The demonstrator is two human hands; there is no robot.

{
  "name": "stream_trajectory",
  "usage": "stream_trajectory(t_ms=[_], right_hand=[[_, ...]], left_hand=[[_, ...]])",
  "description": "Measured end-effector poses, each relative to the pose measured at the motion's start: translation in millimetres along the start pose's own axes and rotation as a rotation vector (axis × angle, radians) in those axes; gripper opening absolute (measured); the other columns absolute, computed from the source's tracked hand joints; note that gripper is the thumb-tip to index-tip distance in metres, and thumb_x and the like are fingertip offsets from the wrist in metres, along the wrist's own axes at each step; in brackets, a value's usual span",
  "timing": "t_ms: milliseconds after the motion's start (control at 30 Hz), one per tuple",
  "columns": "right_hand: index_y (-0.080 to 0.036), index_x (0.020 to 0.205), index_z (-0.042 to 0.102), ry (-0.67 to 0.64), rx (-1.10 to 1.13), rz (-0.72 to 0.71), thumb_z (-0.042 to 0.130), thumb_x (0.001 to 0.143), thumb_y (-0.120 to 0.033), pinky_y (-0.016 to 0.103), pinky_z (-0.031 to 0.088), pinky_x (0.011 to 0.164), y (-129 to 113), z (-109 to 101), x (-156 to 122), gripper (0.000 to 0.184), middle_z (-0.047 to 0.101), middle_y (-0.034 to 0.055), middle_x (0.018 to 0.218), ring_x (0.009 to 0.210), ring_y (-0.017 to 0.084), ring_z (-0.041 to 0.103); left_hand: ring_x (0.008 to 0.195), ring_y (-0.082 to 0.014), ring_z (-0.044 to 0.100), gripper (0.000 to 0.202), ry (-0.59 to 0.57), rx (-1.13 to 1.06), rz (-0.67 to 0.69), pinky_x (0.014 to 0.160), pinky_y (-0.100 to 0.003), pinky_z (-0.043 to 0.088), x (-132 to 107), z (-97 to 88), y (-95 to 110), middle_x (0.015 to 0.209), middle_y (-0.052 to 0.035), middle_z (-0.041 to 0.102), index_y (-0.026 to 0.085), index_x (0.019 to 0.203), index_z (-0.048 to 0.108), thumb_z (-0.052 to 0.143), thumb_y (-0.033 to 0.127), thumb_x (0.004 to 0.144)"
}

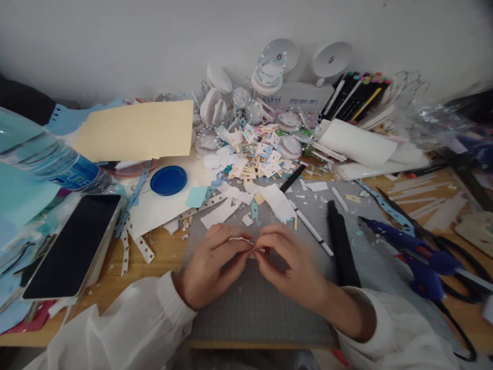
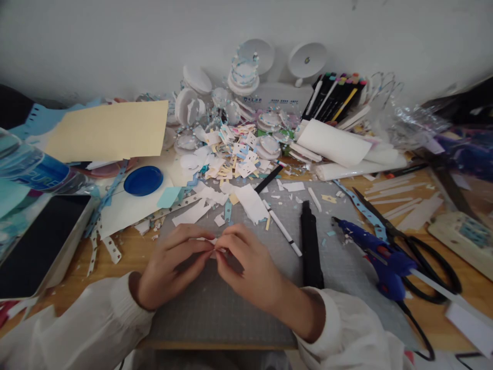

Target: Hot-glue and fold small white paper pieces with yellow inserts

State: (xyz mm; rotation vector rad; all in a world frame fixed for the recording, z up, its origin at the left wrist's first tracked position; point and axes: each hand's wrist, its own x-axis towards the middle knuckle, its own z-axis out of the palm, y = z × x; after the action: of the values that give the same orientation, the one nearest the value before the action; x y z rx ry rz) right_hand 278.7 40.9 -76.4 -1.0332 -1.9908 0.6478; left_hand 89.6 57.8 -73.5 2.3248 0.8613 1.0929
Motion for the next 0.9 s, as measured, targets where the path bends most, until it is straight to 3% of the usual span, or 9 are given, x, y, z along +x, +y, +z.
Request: stream_trajectory(t_ms=[300,700,900], right_hand=[[-0.024,0.097,0.050,-0.053,-0.120,-0.098,0.050,0.086,-0.009,0.032,0.051,0.078,2.6,0.1,-1.1,0.019,0.055,0.0051,0.096,0.090,0.017,0.057],[-0.022,0.095,0.048,-0.074,-0.080,-0.019,0.050,0.082,-0.006,0.034,0.053,0.074,1.4,1.4,-1.2,0.020,0.055,0.0067,0.096,0.090,0.019,0.058],[-0.021,0.094,0.051,-0.077,-0.209,-0.123,0.045,0.087,-0.008,0.035,0.053,0.075,-2.4,0.7,1.4,0.016,0.057,0.0082,0.094,0.088,0.020,0.058]], left_hand=[[0.100,-0.0200,0.060,0.020,0.013,0.094,0.053,0.088,-0.035,0.048,-3.0,1.5,-1.4,0.103,-0.0078,0.069,0.019,0.101,0.060,0.056,0.006,0.085],[0.096,-0.0198,0.059,0.022,0.002,0.165,0.102,0.085,-0.036,0.046,-3.5,-0.7,-0.9,0.100,-0.0059,0.070,0.021,0.102,0.060,0.056,0.007,0.085],[0.107,-0.0234,0.052,0.018,-0.010,0.124,-0.055,0.094,-0.041,0.040,-0.2,-2.5,2.6,0.107,-0.0049,0.069,0.022,0.090,0.065,0.057,0.007,0.082]])
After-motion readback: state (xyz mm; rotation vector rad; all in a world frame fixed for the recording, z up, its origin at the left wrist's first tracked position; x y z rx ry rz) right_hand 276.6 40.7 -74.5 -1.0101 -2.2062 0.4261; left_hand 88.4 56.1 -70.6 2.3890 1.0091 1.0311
